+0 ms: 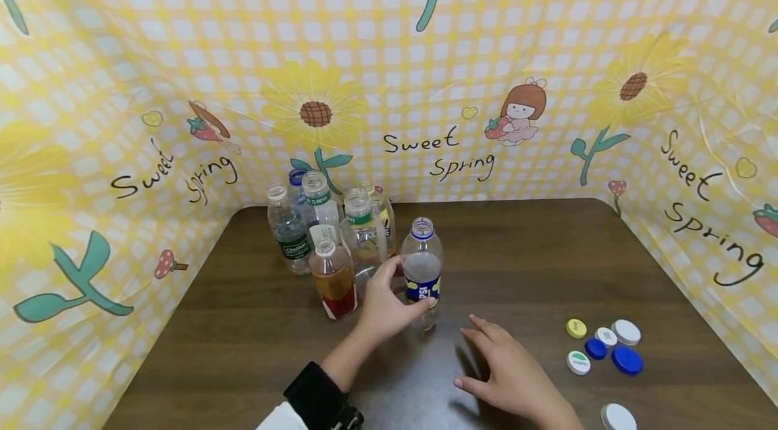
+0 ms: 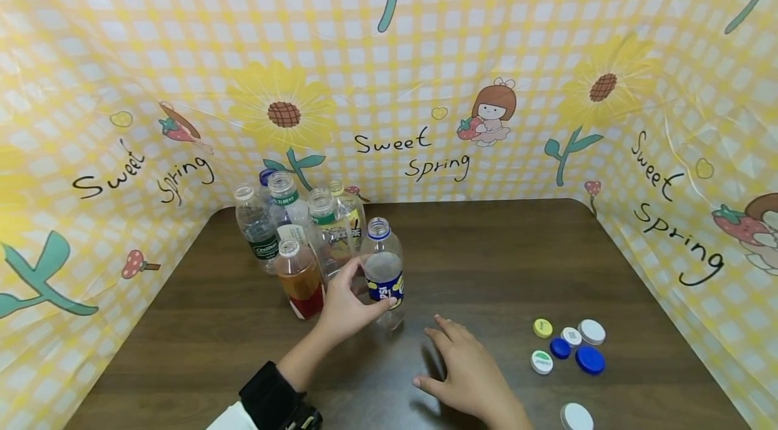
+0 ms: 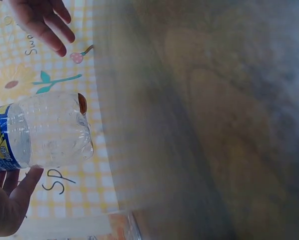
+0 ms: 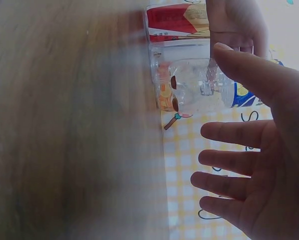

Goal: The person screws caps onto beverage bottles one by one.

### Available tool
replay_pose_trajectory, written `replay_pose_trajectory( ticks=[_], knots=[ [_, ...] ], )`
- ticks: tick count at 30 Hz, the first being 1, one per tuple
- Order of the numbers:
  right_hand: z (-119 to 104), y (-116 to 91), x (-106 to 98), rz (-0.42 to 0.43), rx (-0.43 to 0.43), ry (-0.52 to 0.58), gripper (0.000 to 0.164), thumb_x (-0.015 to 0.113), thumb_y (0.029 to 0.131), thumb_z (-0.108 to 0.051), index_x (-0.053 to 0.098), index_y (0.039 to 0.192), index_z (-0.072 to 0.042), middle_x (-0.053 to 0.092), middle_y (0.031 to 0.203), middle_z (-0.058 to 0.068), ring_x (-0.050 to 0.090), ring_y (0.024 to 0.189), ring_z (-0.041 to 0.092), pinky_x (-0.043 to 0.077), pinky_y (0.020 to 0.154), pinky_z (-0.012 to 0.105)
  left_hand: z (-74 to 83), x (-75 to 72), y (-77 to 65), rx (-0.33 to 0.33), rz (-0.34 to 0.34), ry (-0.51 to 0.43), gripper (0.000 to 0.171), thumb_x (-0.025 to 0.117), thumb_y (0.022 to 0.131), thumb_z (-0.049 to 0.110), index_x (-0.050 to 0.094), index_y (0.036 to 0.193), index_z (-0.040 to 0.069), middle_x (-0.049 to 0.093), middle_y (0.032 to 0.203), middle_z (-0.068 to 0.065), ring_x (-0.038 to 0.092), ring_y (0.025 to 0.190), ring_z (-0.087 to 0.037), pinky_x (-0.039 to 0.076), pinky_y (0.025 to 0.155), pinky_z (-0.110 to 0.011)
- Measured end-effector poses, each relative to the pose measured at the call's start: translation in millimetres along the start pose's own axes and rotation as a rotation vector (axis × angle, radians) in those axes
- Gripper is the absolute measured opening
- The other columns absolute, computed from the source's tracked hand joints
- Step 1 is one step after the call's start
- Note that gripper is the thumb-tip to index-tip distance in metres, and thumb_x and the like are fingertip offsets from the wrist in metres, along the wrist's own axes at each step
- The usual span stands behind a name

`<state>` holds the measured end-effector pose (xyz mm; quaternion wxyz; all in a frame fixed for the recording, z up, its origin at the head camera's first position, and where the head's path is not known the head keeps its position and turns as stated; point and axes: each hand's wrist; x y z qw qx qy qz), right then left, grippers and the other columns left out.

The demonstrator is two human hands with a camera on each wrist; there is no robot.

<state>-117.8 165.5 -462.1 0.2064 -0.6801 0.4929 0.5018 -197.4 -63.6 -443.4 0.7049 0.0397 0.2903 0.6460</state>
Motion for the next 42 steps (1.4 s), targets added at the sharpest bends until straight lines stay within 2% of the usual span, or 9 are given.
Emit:
replay_pose_trajectory(
  ticks=[4,10,12,17,21,25,28,36,42],
  knots=[
    [2,-1,0,0.021,-0.012,-0.014,0.066,0.080,0.076,-0.044,0.063,0.125,-0.003,0.053,0.137,0.020,0.052,0.121,0.039,0.047,0.094,0.054,-1.4,2.4,2.5,0.026,-0.002,-0.016,0.067,0.088,0.069,0.016,0.054,0.126,0.007,0.059,0.116,-0.006,0.058,0.106,-0.026,0.055,0.085,-0.038],
    [7,-1,-2,0.059,-0.015,-0.021,0.050,0.079,0.081,-0.027,0.064,0.121,0.000,0.057,0.131,0.021,0.056,0.117,0.038,0.048,0.093,0.052,-2.7,6.4,2.2,0.020,-0.007,-0.015,0.067,0.088,0.069,0.015,0.055,0.126,0.007,0.060,0.115,-0.004,0.058,0.105,-0.022,0.054,0.086,-0.036],
    [11,-2,-4,0.101,-0.042,-0.043,0.043,0.078,0.082,-0.019,0.065,0.118,0.001,0.061,0.125,0.020,0.059,0.113,0.036,0.049,0.092,0.050,-3.5,8.5,0.8,0.011,-0.016,-0.014,0.067,0.089,0.068,0.014,0.055,0.126,0.006,0.060,0.114,-0.004,0.058,0.105,-0.021,0.054,0.086,-0.034],
    [27,-3,-13,0.263,-0.163,-0.147,0.039,0.081,0.072,-0.005,0.068,0.108,-0.001,0.068,0.107,0.014,0.066,0.098,0.029,0.054,0.082,0.044,-2.0,10.3,-2.6,-0.017,-0.034,-0.010,0.067,0.089,0.069,0.016,0.055,0.126,0.006,0.060,0.114,-0.004,0.058,0.104,-0.019,0.054,0.085,-0.029],
    [45,-3,-29,0.311,-0.199,-0.194,0.040,0.083,0.066,0.003,0.069,0.103,-0.002,0.069,0.096,0.008,0.067,0.087,0.024,0.055,0.075,0.040,0.0,10.0,-2.4,-0.038,-0.044,-0.008,0.067,0.088,0.070,0.019,0.055,0.128,0.009,0.060,0.116,-0.002,0.057,0.105,-0.017,0.053,0.086,-0.028],
    [62,-6,-50,0.283,-0.152,-0.213,0.029,0.078,0.066,0.010,0.068,0.087,-0.006,0.063,0.079,-0.001,0.063,0.073,0.019,0.053,0.062,0.035,-1.0,11.4,-1.4,-0.024,-0.039,-0.004,0.068,0.089,0.069,0.019,0.055,0.127,0.009,0.060,0.116,-0.002,0.058,0.105,-0.017,0.053,0.086,-0.028],
    [75,-12,-64,0.262,-0.108,-0.230,0.027,0.074,0.066,0.013,0.065,0.078,-0.009,0.057,0.072,-0.005,0.059,0.066,0.016,0.051,0.055,0.031,-1.3,12.7,-1.1,-0.011,-0.041,-0.009,0.067,0.089,0.069,0.019,0.055,0.127,0.009,0.060,0.115,-0.002,0.058,0.104,-0.017,0.053,0.086,-0.029],
    [110,-33,-92,0.065,0.131,-0.234,0.023,0.068,0.073,0.012,0.062,0.074,-0.010,0.057,0.074,-0.003,0.055,0.066,0.015,0.049,0.057,0.036,-2.5,11.8,0.3,0.002,-0.031,-0.018,0.067,0.088,0.069,0.017,0.055,0.126,0.008,0.060,0.114,-0.003,0.058,0.104,-0.018,0.054,0.085,-0.029],
    [129,-44,-94,-0.019,0.172,-0.217,0.026,0.068,0.068,0.011,0.060,0.071,-0.013,0.055,0.073,-0.005,0.052,0.065,0.013,0.046,0.057,0.035,-3.7,8.2,0.4,-0.009,-0.046,-0.019,0.067,0.088,0.071,0.019,0.054,0.127,0.009,0.060,0.115,-0.002,0.058,0.105,-0.017,0.054,0.086,-0.031]
  ],
)
Point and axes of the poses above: each hand's wrist, its own y-axis towards the middle knuckle, its own x-axis out of the palm, z = x × y
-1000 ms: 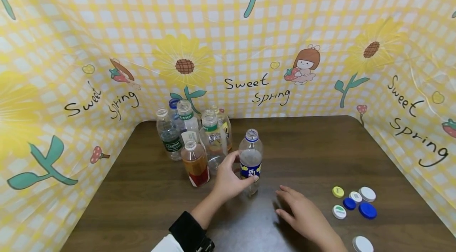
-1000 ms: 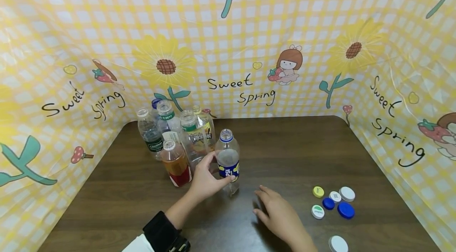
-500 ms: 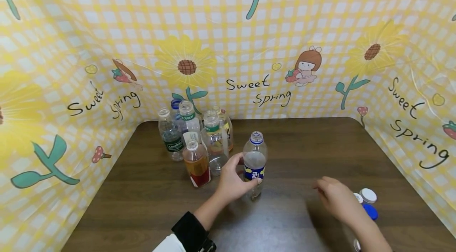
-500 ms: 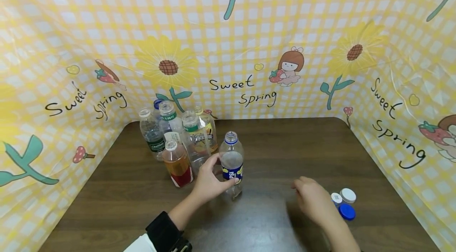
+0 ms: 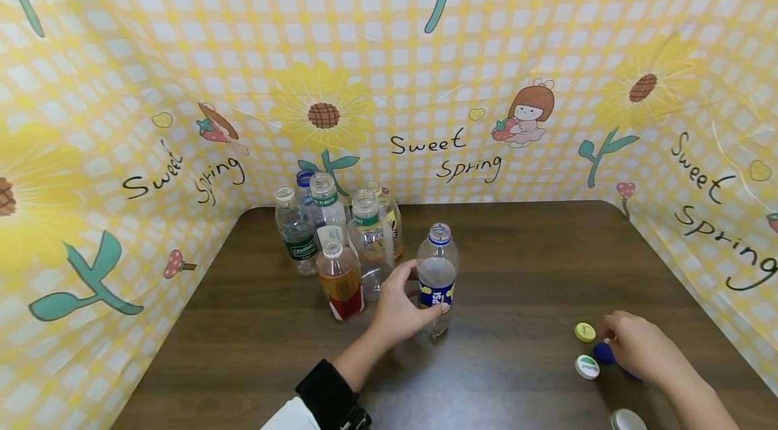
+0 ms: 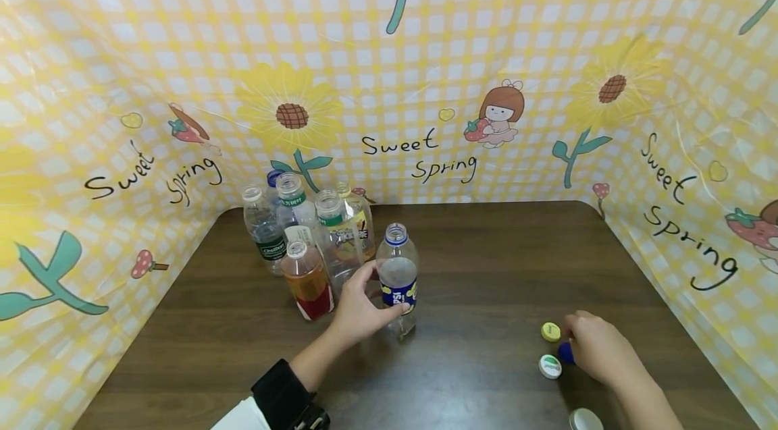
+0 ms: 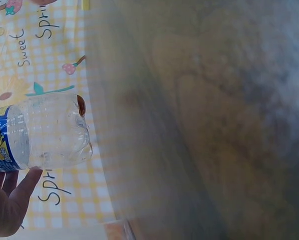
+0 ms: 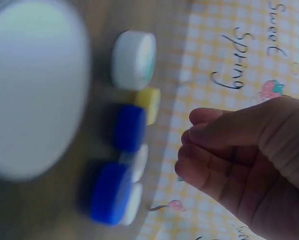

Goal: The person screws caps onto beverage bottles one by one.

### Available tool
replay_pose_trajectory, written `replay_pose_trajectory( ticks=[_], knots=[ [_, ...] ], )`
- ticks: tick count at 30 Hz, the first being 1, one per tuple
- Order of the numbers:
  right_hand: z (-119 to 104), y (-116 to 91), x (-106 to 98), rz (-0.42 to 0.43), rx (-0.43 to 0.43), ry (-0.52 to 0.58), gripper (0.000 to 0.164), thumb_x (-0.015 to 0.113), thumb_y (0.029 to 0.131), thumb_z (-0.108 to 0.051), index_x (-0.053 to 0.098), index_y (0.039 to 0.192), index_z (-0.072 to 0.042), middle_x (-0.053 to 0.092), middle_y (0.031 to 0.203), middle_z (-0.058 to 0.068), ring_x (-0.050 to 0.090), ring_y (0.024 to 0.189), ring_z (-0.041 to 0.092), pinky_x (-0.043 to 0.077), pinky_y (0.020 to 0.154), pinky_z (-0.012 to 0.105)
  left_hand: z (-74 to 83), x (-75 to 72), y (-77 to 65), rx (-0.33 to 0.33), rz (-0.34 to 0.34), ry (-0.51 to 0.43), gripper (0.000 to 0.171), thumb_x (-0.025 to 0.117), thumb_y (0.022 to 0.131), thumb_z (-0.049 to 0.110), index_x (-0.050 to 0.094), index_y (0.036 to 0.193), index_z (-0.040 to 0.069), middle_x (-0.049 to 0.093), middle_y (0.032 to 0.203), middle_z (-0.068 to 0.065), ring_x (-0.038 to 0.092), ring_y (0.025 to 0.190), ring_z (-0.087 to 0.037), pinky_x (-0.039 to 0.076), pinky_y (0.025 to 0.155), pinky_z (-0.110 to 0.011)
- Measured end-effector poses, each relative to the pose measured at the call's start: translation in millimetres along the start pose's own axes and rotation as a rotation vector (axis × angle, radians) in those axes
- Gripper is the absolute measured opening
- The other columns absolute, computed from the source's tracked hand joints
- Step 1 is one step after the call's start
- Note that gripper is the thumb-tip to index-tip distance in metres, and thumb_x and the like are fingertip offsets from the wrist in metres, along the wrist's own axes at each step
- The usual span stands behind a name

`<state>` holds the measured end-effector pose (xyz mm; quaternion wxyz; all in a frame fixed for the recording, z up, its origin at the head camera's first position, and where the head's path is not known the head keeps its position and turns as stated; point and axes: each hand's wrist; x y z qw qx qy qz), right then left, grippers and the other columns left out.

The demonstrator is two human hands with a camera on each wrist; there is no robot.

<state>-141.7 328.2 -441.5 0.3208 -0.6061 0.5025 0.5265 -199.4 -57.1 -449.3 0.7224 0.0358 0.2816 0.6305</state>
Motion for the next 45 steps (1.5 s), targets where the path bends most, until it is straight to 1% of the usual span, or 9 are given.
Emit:
replay_pose_trajectory(
  ticks=[6,11,14,19,24,31,36,40,45],
  knots=[
    [10,-7,11,-0.077,-0.016,0.004,0.024,0.080,0.065,0.002,0.064,0.075,-0.013,0.056,0.075,-0.005,0.055,0.067,0.013,0.048,0.059,0.032,1.1,-3.6,-0.2,-0.021,-0.008,0.009,0.067,0.087,0.072,0.021,0.054,0.128,0.009,0.060,0.116,-0.003,0.058,0.107,-0.019,0.054,0.087,-0.036],
    [11,-7,19,-0.030,-0.051,-0.015,0.026,0.085,0.061,-0.004,0.066,0.076,-0.012,0.055,0.073,-0.006,0.052,0.064,0.010,0.047,0.059,0.033,1.4,-6.0,-0.2,-0.025,0.004,0.020,0.067,0.087,0.072,0.020,0.054,0.128,0.008,0.060,0.116,-0.003,0.058,0.107,-0.019,0.054,0.087,-0.034],
    [9,-5,22,-0.005,-0.050,-0.029,0.027,0.087,0.060,-0.004,0.066,0.076,-0.011,0.056,0.075,-0.005,0.056,0.066,0.013,0.050,0.061,0.035,1.4,-7.5,0.2,-0.020,0.015,0.026,0.066,0.087,0.071,0.021,0.054,0.127,0.008,0.060,0.115,-0.003,0.058,0.106,-0.018,0.053,0.086,-0.031],
    [9,-4,23,-0.012,-0.022,-0.020,0.028,0.086,0.061,-0.001,0.066,0.079,-0.007,0.059,0.080,0.000,0.062,0.072,0.022,0.054,0.064,0.041,0.9,-7.4,0.4,-0.011,0.013,0.021,0.066,0.087,0.072,0.021,0.054,0.128,0.008,0.060,0.115,-0.003,0.057,0.106,-0.018,0.053,0.086,-0.031],
    [8,-1,26,-0.026,-0.011,-0.006,0.028,0.084,0.063,0.002,0.065,0.082,-0.007,0.062,0.082,0.001,0.062,0.075,0.023,0.054,0.066,0.042,-0.1,-6.5,0.0,-0.013,0.012,0.021,0.066,0.087,0.072,0.021,0.054,0.128,0.009,0.059,0.115,-0.003,0.057,0.106,-0.019,0.054,0.087,-0.033],
    [7,-3,33,0.024,-0.035,0.000,0.029,0.084,0.060,0.004,0.066,0.081,-0.006,0.065,0.082,0.003,0.065,0.077,0.026,0.054,0.068,0.043,0.7,-5.4,0.1,-0.018,0.013,0.006,0.066,0.087,0.072,0.020,0.054,0.128,0.009,0.059,0.116,-0.003,0.057,0.107,-0.019,0.054,0.087,-0.036],
    [7,-3,34,0.027,-0.045,-0.001,0.027,0.084,0.061,0.004,0.067,0.081,-0.005,0.065,0.081,0.003,0.065,0.077,0.026,0.054,0.069,0.044,0.7,-5.6,-0.4,-0.022,0.018,-0.013,0.066,0.087,0.072,0.019,0.054,0.128,0.008,0.059,0.116,-0.004,0.057,0.107,-0.020,0.054,0.087,-0.039],
    [7,-1,33,0.018,-0.046,-0.010,0.026,0.084,0.062,0.003,0.067,0.081,-0.005,0.065,0.081,0.002,0.065,0.077,0.026,0.054,0.069,0.043,1.8,-6.5,-0.8,-0.019,0.023,-0.011,0.066,0.087,0.072,0.019,0.054,0.127,0.008,0.059,0.117,-0.004,0.057,0.107,-0.020,0.054,0.086,-0.036],
    [2,4,16,0.023,-0.080,-0.027,0.028,0.085,0.062,0.003,0.068,0.083,-0.004,0.064,0.081,0.002,0.065,0.075,0.026,0.054,0.067,0.044,2.4,-5.9,-0.7,-0.013,0.021,-0.018,0.065,0.087,0.071,0.017,0.054,0.127,0.008,0.060,0.116,-0.004,0.057,0.107,-0.020,0.054,0.086,-0.037]
  ],
)
Point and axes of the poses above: each hand's wrist, its own y-axis towards the middle knuckle, its own x-axis out of the palm, z = x × y
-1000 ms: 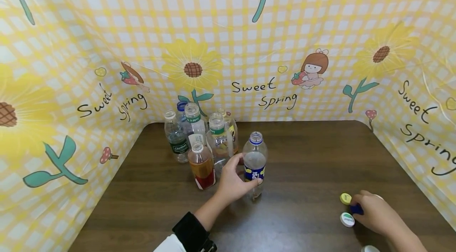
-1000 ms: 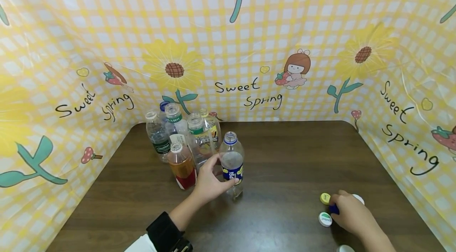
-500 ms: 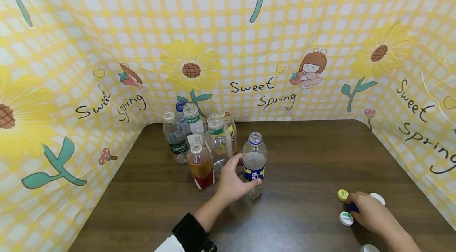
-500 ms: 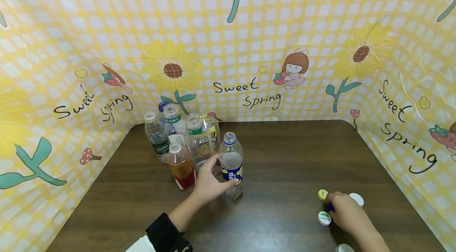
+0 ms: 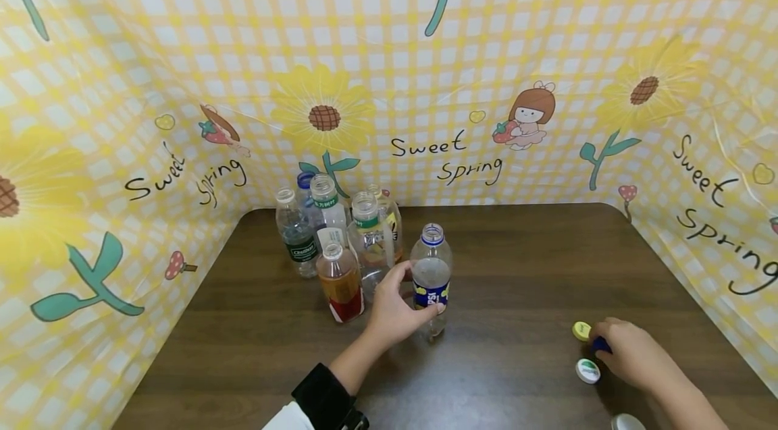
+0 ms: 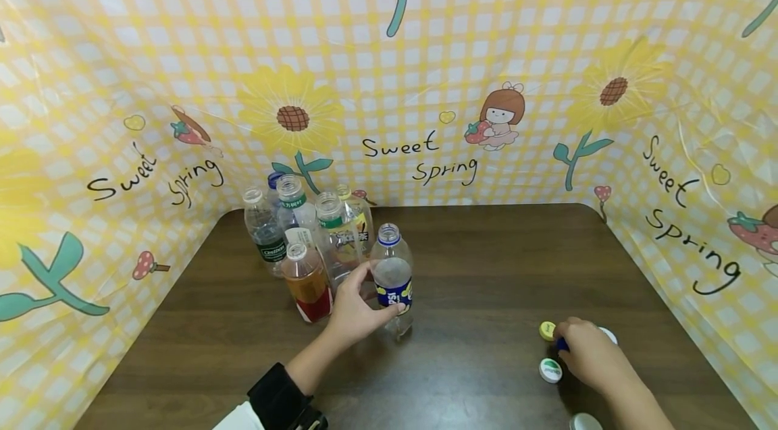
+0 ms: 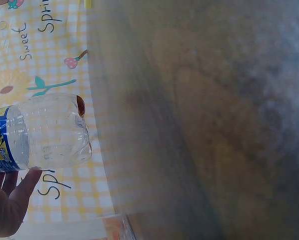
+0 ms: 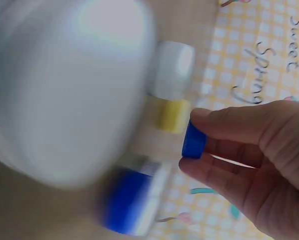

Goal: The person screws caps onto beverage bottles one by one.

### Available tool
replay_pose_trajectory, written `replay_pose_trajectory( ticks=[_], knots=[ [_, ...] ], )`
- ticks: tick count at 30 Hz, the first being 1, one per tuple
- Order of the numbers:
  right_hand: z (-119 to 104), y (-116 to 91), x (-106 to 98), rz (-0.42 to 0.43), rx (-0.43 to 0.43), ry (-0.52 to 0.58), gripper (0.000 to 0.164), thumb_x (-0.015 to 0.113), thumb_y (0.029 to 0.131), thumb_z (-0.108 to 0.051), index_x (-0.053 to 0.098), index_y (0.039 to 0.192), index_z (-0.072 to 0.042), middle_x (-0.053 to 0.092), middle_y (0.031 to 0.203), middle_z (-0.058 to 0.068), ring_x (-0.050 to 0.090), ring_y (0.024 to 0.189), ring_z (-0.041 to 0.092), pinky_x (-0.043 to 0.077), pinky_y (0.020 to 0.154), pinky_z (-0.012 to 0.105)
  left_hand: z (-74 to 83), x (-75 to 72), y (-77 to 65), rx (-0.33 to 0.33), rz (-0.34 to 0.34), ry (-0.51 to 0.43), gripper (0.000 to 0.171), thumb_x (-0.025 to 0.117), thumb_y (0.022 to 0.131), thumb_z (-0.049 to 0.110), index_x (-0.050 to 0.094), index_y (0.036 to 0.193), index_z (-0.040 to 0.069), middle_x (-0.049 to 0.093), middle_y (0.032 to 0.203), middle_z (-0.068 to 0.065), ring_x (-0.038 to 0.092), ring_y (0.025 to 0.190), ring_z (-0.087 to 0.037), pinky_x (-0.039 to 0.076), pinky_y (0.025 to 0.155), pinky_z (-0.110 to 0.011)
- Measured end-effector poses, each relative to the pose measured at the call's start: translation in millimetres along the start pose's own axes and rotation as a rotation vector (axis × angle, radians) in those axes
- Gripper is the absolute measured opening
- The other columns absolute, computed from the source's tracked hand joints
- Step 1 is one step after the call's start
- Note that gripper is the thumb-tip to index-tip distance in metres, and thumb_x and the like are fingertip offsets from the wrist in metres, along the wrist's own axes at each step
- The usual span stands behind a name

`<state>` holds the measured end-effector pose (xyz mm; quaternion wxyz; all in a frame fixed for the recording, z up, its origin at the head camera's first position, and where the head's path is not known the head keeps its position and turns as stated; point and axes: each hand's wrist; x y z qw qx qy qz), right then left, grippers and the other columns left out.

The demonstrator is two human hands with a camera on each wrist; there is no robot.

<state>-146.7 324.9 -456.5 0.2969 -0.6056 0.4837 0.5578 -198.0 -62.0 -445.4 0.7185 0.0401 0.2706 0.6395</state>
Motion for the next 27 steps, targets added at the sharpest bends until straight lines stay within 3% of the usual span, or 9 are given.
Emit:
replay_pose_trajectory(
  ticks=[6,11,19,27],
  knots=[
    [-10,25,-41,0.028,-0.130,-0.029,0.028,0.085,0.064,0.002,0.067,0.083,-0.006,0.059,0.079,-0.004,0.061,0.072,0.020,0.053,0.062,0.036,0.6,0.4,0.3,-0.001,0.001,0.001,0.066,0.087,0.071,0.017,0.054,0.127,0.008,0.060,0.117,-0.004,0.057,0.107,-0.021,0.054,0.086,-0.039],
    [-33,55,-79,0.078,-0.313,-0.033,0.030,0.087,0.063,0.002,0.067,0.085,-0.008,0.059,0.082,-0.004,0.060,0.072,0.017,0.052,0.059,0.031,-0.3,0.9,-1.0,-0.014,0.001,0.016,0.067,0.088,0.071,0.018,0.054,0.127,0.008,0.059,0.116,-0.004,0.057,0.107,-0.020,0.054,0.086,-0.037],
    [-100,98,-131,0.183,-0.645,-0.040,0.033,0.085,0.067,0.002,0.068,0.093,-0.010,0.064,0.095,-0.001,0.062,0.086,0.017,0.054,0.071,0.035,-2.0,1.9,-3.3,-0.015,-0.014,0.016,0.068,0.088,0.071,0.019,0.054,0.128,0.008,0.059,0.117,-0.004,0.057,0.106,-0.020,0.054,0.086,-0.038],
    [-168,134,-171,0.112,-0.769,0.065,0.026,0.079,0.076,0.003,0.070,0.099,-0.005,0.065,0.101,0.002,0.062,0.091,0.015,0.054,0.077,0.033,-3.1,2.1,-2.8,0.010,-0.018,0.014,0.067,0.088,0.070,0.017,0.054,0.127,0.008,0.059,0.115,-0.003,0.058,0.105,-0.020,0.055,0.085,-0.037]
  ],
)
Point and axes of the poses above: each hand's wrist, its own y-axis towards the middle knuckle, its own x-axis out of the palm, z = x × y
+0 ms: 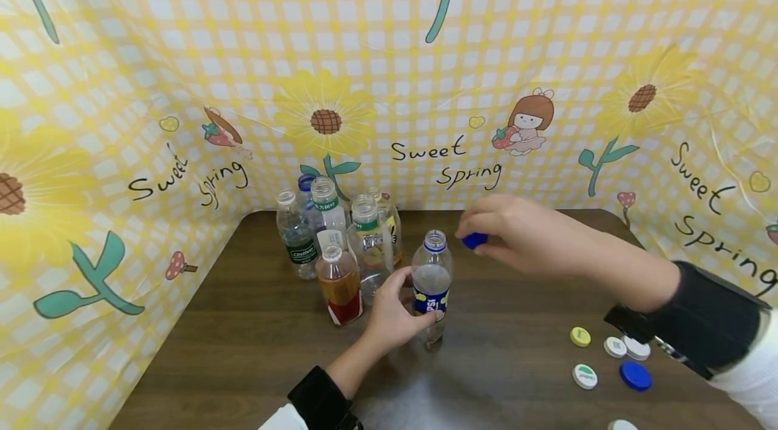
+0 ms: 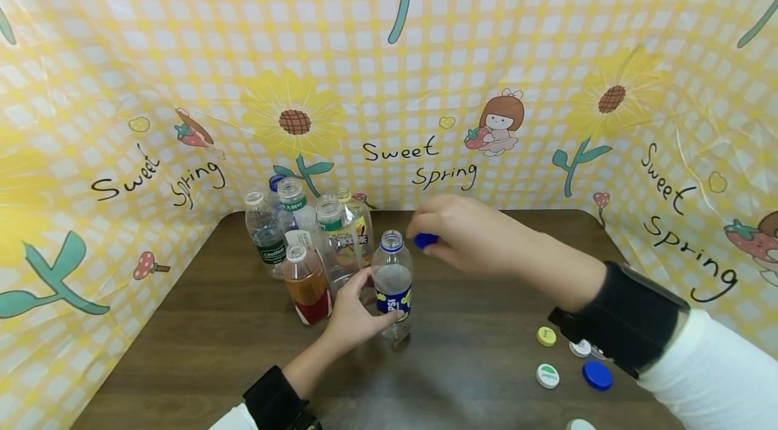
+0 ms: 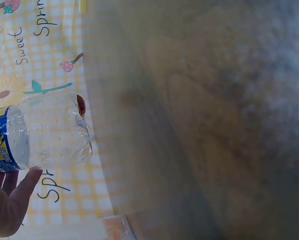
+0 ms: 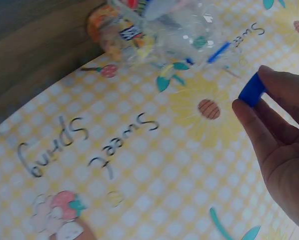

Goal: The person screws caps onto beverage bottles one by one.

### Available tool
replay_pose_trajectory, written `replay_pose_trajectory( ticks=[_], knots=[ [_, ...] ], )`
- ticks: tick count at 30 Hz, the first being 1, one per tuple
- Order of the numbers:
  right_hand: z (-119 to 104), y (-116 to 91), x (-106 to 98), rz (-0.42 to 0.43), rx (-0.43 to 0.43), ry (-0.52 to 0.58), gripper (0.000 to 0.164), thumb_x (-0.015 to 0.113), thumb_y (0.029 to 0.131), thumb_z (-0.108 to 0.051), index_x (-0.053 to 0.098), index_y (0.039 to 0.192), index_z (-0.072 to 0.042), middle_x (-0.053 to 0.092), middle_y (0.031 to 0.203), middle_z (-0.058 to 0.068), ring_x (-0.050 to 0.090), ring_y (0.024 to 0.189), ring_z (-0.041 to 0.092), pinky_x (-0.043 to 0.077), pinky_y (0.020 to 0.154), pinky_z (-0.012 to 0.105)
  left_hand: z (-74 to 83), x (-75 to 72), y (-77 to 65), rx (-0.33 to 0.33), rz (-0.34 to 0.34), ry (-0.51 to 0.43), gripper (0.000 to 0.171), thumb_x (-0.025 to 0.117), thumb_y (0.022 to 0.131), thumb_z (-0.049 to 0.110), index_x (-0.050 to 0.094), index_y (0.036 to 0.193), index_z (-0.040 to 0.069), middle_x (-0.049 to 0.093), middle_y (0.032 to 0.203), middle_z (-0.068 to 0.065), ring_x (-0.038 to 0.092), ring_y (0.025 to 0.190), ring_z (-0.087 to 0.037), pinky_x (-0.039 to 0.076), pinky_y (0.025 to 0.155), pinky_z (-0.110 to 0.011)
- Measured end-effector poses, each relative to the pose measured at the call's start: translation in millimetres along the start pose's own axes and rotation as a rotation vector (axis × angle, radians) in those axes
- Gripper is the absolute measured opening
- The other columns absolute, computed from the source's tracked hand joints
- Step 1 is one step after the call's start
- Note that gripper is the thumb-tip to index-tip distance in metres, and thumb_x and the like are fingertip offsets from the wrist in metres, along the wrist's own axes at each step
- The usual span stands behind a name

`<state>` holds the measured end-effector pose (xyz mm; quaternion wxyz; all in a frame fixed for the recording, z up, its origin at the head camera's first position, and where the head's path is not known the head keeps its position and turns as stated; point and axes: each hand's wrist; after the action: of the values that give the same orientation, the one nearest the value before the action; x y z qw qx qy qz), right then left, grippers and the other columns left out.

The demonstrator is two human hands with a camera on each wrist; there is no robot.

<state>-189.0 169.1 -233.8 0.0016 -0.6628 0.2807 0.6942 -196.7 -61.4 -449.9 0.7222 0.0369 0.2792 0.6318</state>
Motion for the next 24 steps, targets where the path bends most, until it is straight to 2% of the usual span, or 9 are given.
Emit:
replay_pose_trajectory(
  ticks=[5,9,14,24],
  knots=[
    [1,30,1,-0.056,-0.025,0.049,0.021,0.076,0.080,0.002,0.070,0.099,-0.004,0.065,0.099,0.003,0.062,0.090,0.016,0.053,0.078,0.035,2.3,-0.9,1.9,0.007,-0.017,-0.017,0.066,0.087,0.071,0.016,0.053,0.127,0.008,0.059,0.116,-0.004,0.057,0.105,-0.021,0.055,0.084,-0.038],
    [5,43,7,-0.118,-0.014,0.049,0.020,0.074,0.082,0.003,0.071,0.100,-0.003,0.068,0.099,0.006,0.064,0.090,0.019,0.054,0.079,0.036,5.1,-1.4,3.8,0.012,-0.028,-0.033,0.066,0.087,0.072,0.016,0.053,0.128,0.009,0.059,0.116,-0.004,0.057,0.105,-0.021,0.055,0.084,-0.038],
    [9,45,15,-0.162,0.002,0.034,0.020,0.074,0.081,0.003,0.072,0.100,-0.002,0.068,0.098,0.008,0.064,0.092,0.021,0.055,0.078,0.035,6.5,0.3,5.1,0.026,-0.042,-0.036,0.066,0.087,0.072,0.017,0.053,0.128,0.010,0.059,0.116,-0.003,0.058,0.104,-0.019,0.055,0.083,-0.034],
    [14,43,19,-0.183,0.019,0.058,0.021,0.071,0.081,0.009,0.073,0.099,-0.001,0.070,0.097,0.008,0.065,0.091,0.022,0.055,0.077,0.034,7.2,4.8,4.3,0.035,-0.042,-0.016,0.065,0.088,0.070,0.017,0.056,0.126,0.009,0.060,0.113,-0.002,0.059,0.102,-0.018,0.055,0.080,-0.027]
  ],
)
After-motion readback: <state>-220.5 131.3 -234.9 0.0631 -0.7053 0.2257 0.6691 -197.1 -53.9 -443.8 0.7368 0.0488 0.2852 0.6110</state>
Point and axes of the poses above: each hand's wrist, its own y-axis towards the middle knuckle, its own x-axis out of the palm, z = x × y
